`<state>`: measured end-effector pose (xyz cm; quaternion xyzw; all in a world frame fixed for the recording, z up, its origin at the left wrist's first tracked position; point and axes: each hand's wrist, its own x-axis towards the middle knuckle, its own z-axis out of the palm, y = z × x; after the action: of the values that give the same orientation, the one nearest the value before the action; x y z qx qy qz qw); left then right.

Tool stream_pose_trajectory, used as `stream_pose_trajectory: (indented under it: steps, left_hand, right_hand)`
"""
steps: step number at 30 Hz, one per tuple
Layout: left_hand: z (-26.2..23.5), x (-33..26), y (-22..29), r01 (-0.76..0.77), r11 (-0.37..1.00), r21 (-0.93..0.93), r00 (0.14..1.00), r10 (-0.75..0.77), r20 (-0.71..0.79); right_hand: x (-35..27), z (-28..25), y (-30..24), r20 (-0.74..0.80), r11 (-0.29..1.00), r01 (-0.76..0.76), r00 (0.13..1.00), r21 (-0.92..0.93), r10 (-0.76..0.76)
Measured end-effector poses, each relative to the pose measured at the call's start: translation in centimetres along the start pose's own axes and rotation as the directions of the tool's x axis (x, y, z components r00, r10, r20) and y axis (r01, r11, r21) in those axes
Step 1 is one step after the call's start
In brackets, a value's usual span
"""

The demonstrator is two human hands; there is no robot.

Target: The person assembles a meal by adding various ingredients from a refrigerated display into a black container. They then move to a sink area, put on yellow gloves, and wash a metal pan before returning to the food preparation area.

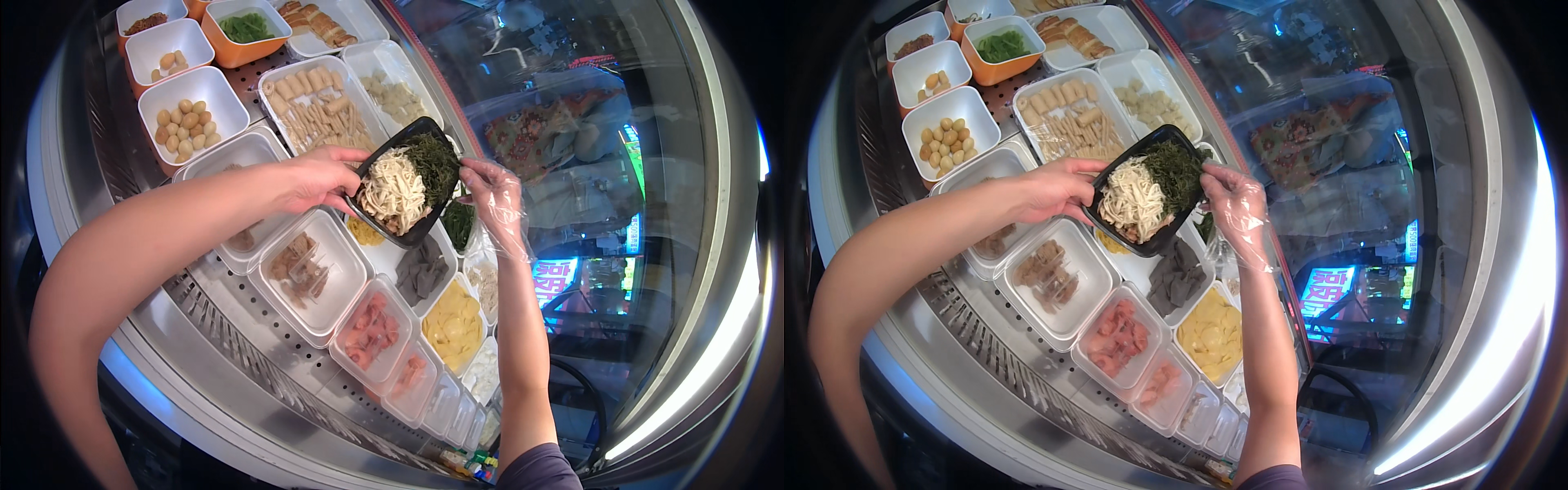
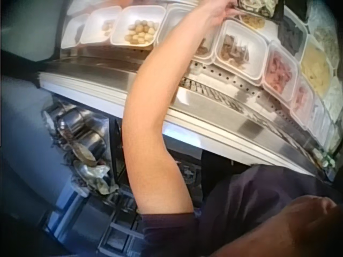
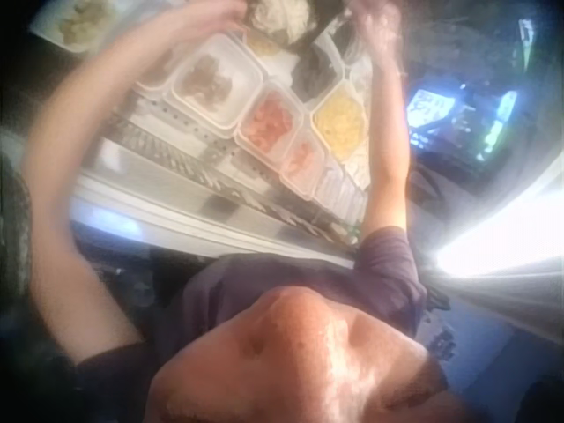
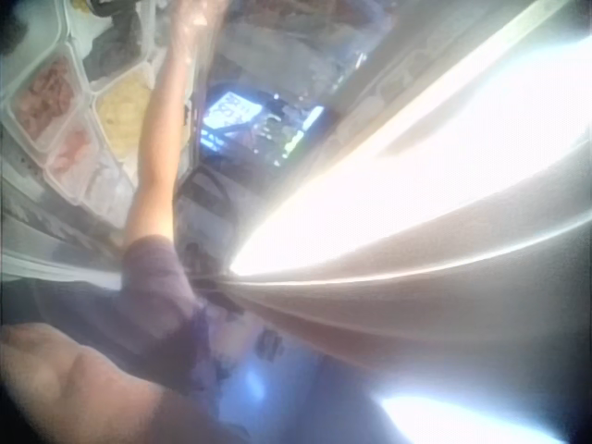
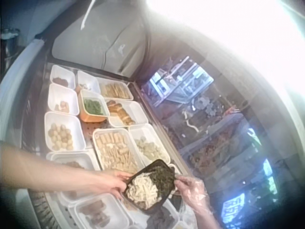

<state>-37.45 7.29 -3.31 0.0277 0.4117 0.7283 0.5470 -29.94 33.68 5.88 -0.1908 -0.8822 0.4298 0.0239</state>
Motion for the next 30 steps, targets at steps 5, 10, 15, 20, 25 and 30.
stream_pose_trajectory:
  steps: [5, 10, 15, 20, 25, 30]
  left_hand:
    - [-0.4, -1.6, 1.1, -0.023, 1.0, 0.016, 1.0, 0.023, 0.021]
    - [-2.3, -4.2, 2.9, -0.027, 0.999, 0.035, 0.999, 0.028, -0.044]
    - [-3.5, -4.0, 3.1, -0.073, 0.996, 0.042, 0.994, 0.077, -0.078]
    - [-2.9, -3.7, 3.6, -0.098, 0.992, 0.075, 0.993, 0.103, -0.064]
    - [-4.0, -4.4, 3.9, -0.123, 0.991, 0.062, 0.987, 0.128, -0.098]
    - [-3.4, -4.0, 4.2, -0.144, 0.988, 0.054, 0.985, 0.149, -0.085]
  right_hand:
    - [-0.3, 0.2, 0.3, 0.09, 0.996, 0.072, 0.993, 0.044, -0.076]
    - [1.3, -2.8, -0.2, 0.009, 0.992, -0.027, 1.0, 0.12, 0.026]
    - [6.2, -3.7, 11.9, -0.109, 0.985, -0.157, 0.98, 0.068, 0.164]
    - [10.2, -4.3, 23.6, -0.185, 0.959, -0.267, 0.951, -0.09, 0.248]
    - [10.8, 1.0, 21.5, -0.08, 0.567, -0.109, 0.994, -0.817, 0.076]
    - [10.7, -3.1, 22.7, -0.349, 0.943, -0.158, 0.936, -0.293, 0.049]
